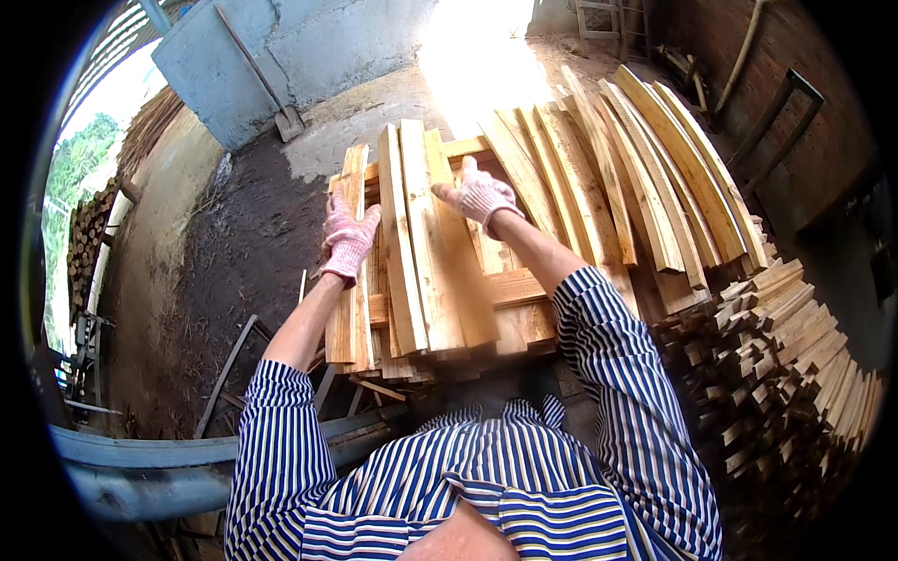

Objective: The person stacks wooden planks in a warehouse. They pick up planks from a large pile and arrange them neatly on a wooden pallet, building a new stack layer by layer.

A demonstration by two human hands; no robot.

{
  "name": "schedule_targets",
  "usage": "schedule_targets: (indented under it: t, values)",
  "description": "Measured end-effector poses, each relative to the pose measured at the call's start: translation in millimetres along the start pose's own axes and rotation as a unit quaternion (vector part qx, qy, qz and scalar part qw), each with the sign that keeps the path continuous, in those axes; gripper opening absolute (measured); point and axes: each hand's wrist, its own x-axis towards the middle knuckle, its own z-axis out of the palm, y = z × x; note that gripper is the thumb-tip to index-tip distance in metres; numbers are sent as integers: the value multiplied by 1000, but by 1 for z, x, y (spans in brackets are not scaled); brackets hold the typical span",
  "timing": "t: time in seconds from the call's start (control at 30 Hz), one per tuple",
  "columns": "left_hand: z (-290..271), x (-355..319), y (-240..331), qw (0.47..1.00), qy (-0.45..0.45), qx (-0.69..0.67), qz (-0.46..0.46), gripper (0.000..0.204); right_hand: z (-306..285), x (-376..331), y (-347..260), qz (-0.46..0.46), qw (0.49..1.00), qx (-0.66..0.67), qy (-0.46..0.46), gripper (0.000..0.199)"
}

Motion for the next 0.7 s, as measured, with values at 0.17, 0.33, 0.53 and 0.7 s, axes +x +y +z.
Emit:
schedule_targets:
  t: [0.17, 0.33, 0.53, 0.7]
  values:
    - [33, 7, 1, 873, -260, -363, -196, 77, 77, 0, 0, -63, 877, 468, -91, 134]
    - [59, 17, 23, 758, -308, -546, -180, 43, 64, 14, 29, -94, 841, 530, -55, 122]
    - [71, 5, 1, 770, -286, -560, -105, 91, 28, -6, 48, 39, 994, 85, 56, 77]
    - [45, 7, 14, 843, -269, -431, -178, 73, 33, -23, 0, -109, 961, -147, 209, 75]
